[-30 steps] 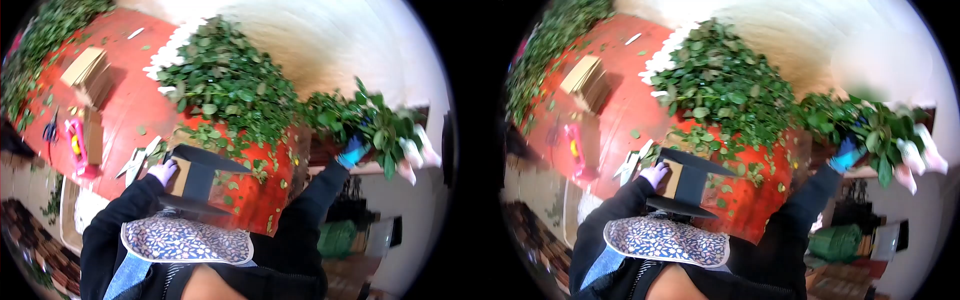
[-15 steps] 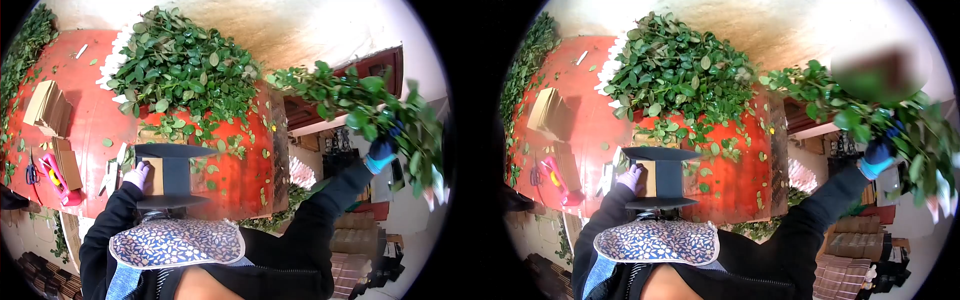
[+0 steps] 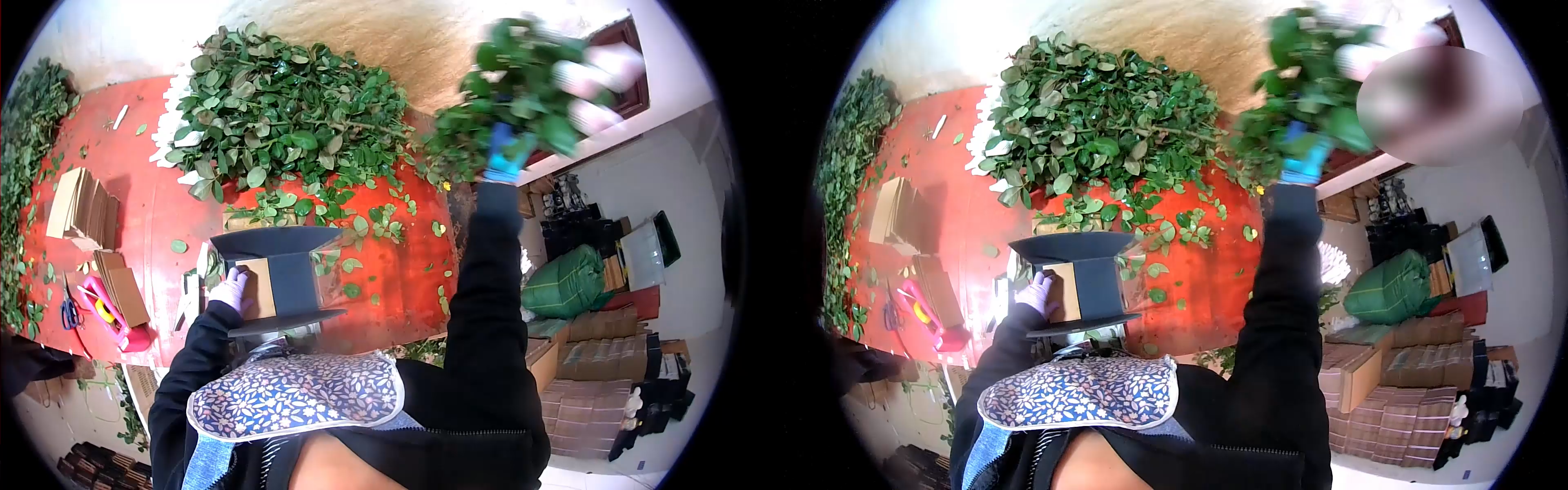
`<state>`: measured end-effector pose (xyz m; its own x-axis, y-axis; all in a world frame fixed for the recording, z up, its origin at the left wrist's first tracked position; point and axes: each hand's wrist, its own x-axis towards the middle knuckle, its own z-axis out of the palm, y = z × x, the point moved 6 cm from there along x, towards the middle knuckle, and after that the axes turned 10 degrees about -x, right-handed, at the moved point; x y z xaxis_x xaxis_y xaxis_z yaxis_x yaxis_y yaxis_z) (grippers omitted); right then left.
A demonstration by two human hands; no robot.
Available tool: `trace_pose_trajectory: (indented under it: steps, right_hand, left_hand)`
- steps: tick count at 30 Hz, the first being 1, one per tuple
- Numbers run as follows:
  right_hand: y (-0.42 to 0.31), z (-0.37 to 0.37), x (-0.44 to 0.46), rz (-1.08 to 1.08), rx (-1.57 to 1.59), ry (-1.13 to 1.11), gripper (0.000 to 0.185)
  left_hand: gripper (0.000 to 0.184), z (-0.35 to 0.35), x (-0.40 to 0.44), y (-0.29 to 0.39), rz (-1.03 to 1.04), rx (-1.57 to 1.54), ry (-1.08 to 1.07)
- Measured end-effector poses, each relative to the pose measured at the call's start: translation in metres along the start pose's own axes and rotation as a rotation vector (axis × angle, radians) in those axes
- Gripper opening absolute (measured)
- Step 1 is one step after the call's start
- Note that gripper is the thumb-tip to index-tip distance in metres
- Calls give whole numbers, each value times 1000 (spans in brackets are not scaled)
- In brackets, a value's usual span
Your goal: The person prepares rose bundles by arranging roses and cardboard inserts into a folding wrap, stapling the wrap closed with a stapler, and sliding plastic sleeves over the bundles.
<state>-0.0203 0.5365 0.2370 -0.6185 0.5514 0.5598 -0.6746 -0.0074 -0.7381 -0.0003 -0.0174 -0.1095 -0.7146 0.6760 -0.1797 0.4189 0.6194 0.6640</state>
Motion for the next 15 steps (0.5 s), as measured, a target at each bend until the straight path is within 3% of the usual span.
trace_pose_trajectory:
  steps: [1,2,3,5,9,15]
  right_hand:
    - [42,-24,4,134,150,-163,39]
    - [64,-28,-2,-152,-696,-311,34]
    - [86,-33,-11,-538,-1501,-242,32]
    - [85,-24,-28,-550,-1595,-182,29]
    - [26,19,-34,-677,-2043,-344,26]
    - [-71,95,-67,-488,-1785,-532,32]
  left_hand:
    - [62,0,0,1,-17,25,-13]
    - [62,1,0,0,-35,47,-23]
    - [63,3,2,-3,-37,42,-25]
    - [64,5,2,-5,25,8,23]
    - [65,4,2,-3,-52,35,-43]
    - [65,2,1,-6,-28,-35,-19]
